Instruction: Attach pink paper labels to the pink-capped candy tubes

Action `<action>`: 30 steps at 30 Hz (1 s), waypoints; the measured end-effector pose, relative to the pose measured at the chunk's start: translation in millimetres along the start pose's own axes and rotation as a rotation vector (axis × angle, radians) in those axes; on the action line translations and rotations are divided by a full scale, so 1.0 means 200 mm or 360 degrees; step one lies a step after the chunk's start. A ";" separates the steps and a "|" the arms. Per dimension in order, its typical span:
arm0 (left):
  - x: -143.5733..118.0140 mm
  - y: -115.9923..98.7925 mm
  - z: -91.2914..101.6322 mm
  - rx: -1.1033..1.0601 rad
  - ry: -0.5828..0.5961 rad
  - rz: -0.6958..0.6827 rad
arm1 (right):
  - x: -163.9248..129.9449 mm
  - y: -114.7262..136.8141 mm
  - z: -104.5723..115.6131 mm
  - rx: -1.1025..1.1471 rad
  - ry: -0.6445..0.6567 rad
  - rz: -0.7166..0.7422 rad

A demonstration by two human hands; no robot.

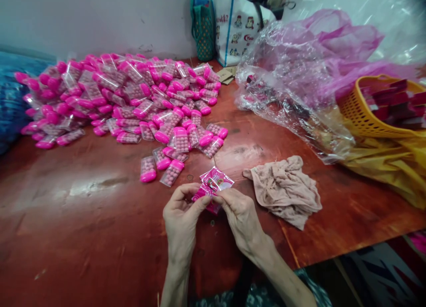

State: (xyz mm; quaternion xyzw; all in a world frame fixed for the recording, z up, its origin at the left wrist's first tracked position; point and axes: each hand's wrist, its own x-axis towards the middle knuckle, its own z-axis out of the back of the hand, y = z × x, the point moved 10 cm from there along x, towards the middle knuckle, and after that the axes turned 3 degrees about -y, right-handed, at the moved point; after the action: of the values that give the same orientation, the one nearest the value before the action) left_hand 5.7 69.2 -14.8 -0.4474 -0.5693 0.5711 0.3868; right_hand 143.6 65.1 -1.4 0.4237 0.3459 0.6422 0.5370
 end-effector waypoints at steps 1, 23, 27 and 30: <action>0.01 0.01 -0.02 0.0012 0.0135 0.0054 | 0.00 0.01 -0.01 -0.0059 0.0035 0.0036; 0.00 0.14 0.18 -0.0593 -0.0499 0.0402 | -0.03 -0.07 -0.03 0.0723 -0.0001 -0.0528; -0.01 0.14 0.16 -0.0609 -0.0460 0.0443 | -0.04 -0.04 -0.08 0.0739 0.0079 -0.0530; -0.02 0.16 0.13 -0.0681 -0.0419 0.0508 | -0.04 -0.04 -0.10 0.0788 0.0125 -0.0555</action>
State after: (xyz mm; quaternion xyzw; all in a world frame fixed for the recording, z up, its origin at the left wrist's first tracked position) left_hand -16.4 56.0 -47.8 -0.5247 -0.6444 0.5448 0.1121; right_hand 129.4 58.6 -17.0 0.4507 0.5799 0.4525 0.5058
